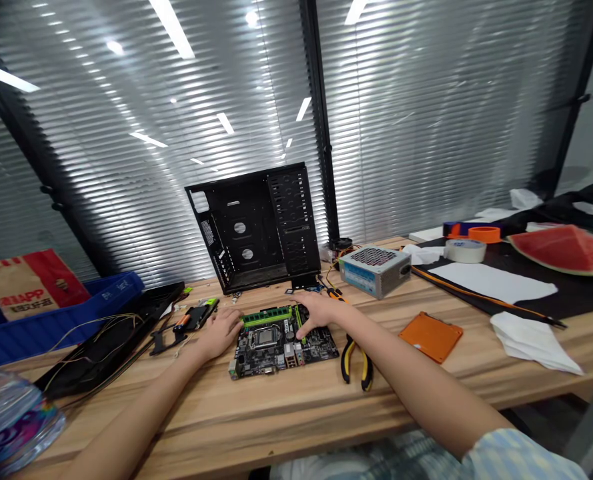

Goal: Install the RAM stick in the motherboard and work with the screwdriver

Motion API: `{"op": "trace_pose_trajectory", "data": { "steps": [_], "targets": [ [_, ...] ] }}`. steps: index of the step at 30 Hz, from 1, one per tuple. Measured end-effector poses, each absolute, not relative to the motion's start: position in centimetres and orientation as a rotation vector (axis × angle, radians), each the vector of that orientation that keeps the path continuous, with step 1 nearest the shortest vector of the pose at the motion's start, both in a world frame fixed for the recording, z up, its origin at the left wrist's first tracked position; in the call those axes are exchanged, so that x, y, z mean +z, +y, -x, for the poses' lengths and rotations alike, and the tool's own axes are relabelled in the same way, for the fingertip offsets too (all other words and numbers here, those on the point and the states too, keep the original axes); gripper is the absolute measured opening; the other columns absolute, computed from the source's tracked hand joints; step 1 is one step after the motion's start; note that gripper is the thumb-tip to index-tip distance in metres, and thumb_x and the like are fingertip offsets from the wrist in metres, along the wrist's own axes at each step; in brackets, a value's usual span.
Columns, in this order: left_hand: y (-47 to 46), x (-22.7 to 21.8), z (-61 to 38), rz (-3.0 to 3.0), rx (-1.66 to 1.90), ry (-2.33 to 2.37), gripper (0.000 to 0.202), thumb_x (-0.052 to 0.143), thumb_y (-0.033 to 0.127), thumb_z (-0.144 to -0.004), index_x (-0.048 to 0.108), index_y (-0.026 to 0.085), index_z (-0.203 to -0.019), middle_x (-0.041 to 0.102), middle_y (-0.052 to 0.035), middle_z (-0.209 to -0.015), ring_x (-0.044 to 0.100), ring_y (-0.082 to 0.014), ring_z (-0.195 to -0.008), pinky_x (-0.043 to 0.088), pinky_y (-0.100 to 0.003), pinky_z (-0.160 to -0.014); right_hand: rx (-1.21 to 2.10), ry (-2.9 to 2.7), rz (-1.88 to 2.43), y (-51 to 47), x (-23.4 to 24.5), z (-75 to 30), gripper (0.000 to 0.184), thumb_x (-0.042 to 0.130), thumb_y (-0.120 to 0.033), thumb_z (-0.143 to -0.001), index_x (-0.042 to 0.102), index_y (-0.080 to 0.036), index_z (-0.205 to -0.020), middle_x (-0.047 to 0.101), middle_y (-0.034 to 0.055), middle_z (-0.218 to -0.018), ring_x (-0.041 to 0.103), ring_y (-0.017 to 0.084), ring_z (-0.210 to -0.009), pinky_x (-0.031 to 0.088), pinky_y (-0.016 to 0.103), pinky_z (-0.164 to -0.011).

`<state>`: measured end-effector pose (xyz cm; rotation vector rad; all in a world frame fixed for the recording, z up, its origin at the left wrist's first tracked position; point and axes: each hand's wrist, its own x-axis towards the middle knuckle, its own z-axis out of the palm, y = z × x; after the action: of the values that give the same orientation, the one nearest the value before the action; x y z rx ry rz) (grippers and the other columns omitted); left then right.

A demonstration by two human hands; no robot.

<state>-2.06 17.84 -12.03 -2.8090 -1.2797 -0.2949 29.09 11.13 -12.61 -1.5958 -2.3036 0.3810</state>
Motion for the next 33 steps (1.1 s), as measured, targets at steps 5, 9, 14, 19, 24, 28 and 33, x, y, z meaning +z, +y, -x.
{"op": "trace_pose_trajectory", "data": {
  "steps": [5,9,14,19,24,28,33],
  "targets": [
    [17.9,-12.1,2.1,2.807,-0.297,-1.292,0.032,0.033,0.034,-0.096,0.056,0.022,-0.114,0.058,-0.0115,-0.125,0.047,-0.0261,-0.121,0.031,-0.051,-0.101,0.379,-2.281,1.526,11.4,-13.0,-29.3,0.119,0.08,-0.067,-0.047,0.036,-0.021,-0.147,0.039,0.0169,-0.149,0.037,0.039,-0.134,0.03,0.049,-0.109],
    [18.0,-12.2,2.1,2.799,-0.284,-1.303,0.032,0.032,0.034,-0.096,0.056,0.022,-0.115,0.058,-0.0117,-0.124,0.047,-0.0261,-0.121,0.031,-0.051,-0.101,0.379,-2.286,1.492,11.5,-13.2,-29.4,0.119,0.08,-0.068,-0.047,0.036,-0.021,-0.147,0.037,0.0171,-0.15,0.036,0.038,-0.135,0.029,0.048,-0.11],
    [18.1,-12.3,2.1,2.799,-0.282,-1.294,0.033,0.032,0.035,-0.097,0.056,0.022,-0.115,0.058,-0.0116,-0.124,0.047,-0.0259,-0.121,0.031,-0.05,-0.101,0.37,-2.296,1.484,11.6,-13.2,-29.4,0.12,0.079,-0.069,-0.048,0.034,-0.021,-0.148,0.037,0.0174,-0.15,0.037,0.038,-0.135,0.03,0.048,-0.109],
    [17.9,-12.1,2.1,2.797,-0.271,-1.304,0.034,0.031,0.035,-0.096,0.056,0.022,-0.116,0.058,-0.0118,-0.124,0.047,-0.0264,-0.121,0.032,-0.05,-0.101,0.37,-2.305,1.477,11.4,-13.0,-29.4,0.121,0.079,-0.068,-0.049,0.031,-0.022,-0.149,0.035,0.0173,-0.151,0.037,0.038,-0.135,0.031,0.048,-0.109],
    [17.9,-12.1,2.1,2.796,-0.281,-1.299,0.035,0.031,0.036,-0.096,0.056,0.021,-0.115,0.058,-0.0123,-0.124,0.048,-0.0269,-0.12,0.032,-0.051,-0.101,0.353,-2.305,1.455,11.3,-12.9,-29.4,0.12,0.079,-0.066,-0.051,0.027,-0.026,-0.151,0.033,0.0148,-0.152,0.039,0.037,-0.134,0.03,0.047,-0.109],
    [18.1,-12.3,2.2,2.798,-0.295,-1.288,0.035,0.031,0.036,-0.096,0.056,0.021,-0.116,0.058,-0.0123,-0.124,0.048,-0.0266,-0.12,0.032,-0.05,-0.101,0.355,-2.322,1.466,11.0,-12.6,-29.2,0.118,0.079,-0.064,-0.052,0.028,-0.024,-0.15,0.035,0.0157,-0.152,0.042,0.036,-0.132,0.033,0.046,-0.107],
    [18.1,-12.3,2.1,2.799,-0.282,-1.3,0.035,0.031,0.035,-0.096,0.056,0.022,-0.116,0.058,-0.0119,-0.125,0.047,-0.0265,-0.121,0.032,-0.05,-0.101,0.339,-2.335,1.483,10.7,-12.1,-29.0,0.116,0.079,-0.064,-0.053,0.031,-0.02,-0.15,0.039,0.0163,-0.149,0.043,0.036,-0.131,0.036,0.044,-0.106]
  ]
}}
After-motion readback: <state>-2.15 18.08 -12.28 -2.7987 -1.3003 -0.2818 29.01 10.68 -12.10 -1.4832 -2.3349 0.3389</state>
